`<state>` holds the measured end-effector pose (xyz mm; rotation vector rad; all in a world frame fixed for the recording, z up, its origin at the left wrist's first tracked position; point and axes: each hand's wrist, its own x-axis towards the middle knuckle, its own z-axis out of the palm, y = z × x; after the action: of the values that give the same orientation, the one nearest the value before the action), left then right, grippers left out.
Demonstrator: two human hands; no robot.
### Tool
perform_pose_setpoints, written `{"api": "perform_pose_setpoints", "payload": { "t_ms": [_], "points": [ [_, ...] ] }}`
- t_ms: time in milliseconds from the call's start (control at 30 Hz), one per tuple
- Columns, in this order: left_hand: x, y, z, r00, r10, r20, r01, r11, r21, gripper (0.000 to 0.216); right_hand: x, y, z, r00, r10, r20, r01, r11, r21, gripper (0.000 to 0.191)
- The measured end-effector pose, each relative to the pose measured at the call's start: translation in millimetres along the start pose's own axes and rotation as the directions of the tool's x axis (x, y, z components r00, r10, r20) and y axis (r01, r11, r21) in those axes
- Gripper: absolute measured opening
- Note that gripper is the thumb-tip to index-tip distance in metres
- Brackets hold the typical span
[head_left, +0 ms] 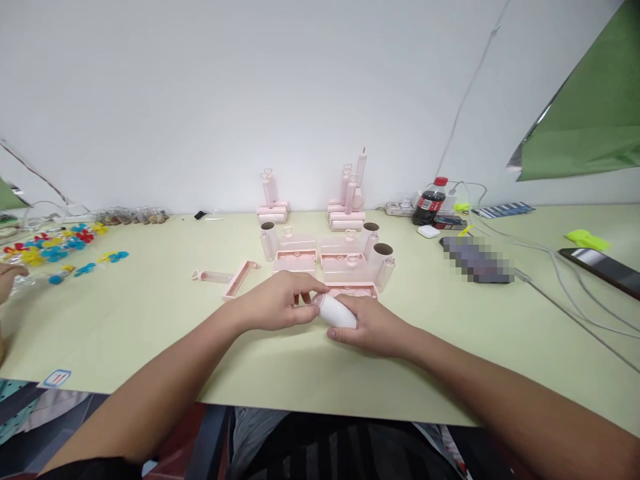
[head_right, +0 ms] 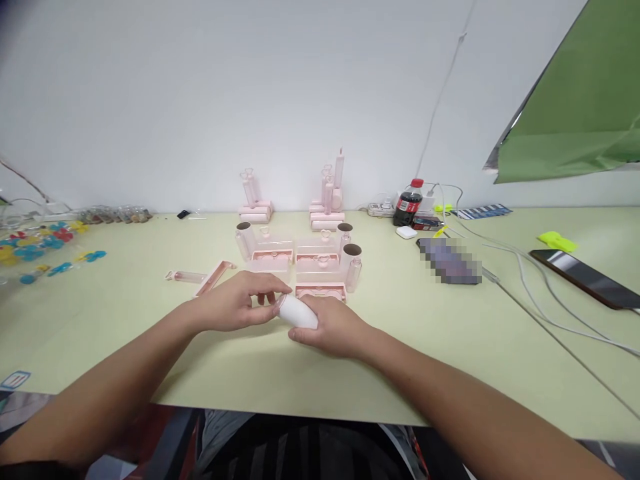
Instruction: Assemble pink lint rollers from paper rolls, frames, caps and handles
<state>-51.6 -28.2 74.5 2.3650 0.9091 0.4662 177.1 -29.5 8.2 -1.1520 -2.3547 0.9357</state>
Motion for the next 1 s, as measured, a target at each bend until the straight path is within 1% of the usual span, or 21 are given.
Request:
{"api": "perform_pose_setpoints", "payload": {
  "t_ms": [100, 267, 433, 533, 700, 900, 1000],
  "points": [
    [2, -11, 1, 1.000, -0.007, -0.001, 0.007, 0.998, -0.058, 0.033, 0, 1, -3, 1.000, 0.003, 0.004, -0.003, 1.000, -0.010, 0.042],
    [-6, -34, 3, 0.996, -0.090, -0.014, 0.085, 0.976, -0.200, 0.033, 0, -3, -6, 1.000, 0.002, -0.024, -0.001, 0.999, 0.045, 0.050],
    [-12, -40, 7, 0.990, -0.142, 0.012, 0.138, 0.932, -0.335, 0.039, -1, -5, -7, 0.998, -0.020, -0.054, 0.022, 0.999, 0.031, 0.046],
    [-11, -40, 9, 0.989, -0.149, 0.016, 0.146, 0.931, -0.334, 0.037, -2, -5, -7, 0.999, -0.017, -0.033, 0.018, 1.000, 0.023, 0.042],
    [-11, -41, 10, 0.995, -0.098, 0.017, 0.098, 0.942, -0.320, 0.038, -2, -5, -7, 1.000, 0.002, -0.004, -0.002, 1.000, 0.024, 0.039],
    [-11, -42, 10, 0.997, -0.077, 0.025, 0.081, 0.938, -0.336, 0.036, -2, -6, -7, 1.000, 0.003, -0.009, -0.003, 1.000, 0.022, 0.039],
    [-10, -44, 10, 0.994, -0.102, 0.030, 0.106, 0.924, -0.367, 0.037, -2, -4, -7, 0.999, -0.010, -0.039, 0.012, 0.999, 0.040, 0.042]
  ]
}}
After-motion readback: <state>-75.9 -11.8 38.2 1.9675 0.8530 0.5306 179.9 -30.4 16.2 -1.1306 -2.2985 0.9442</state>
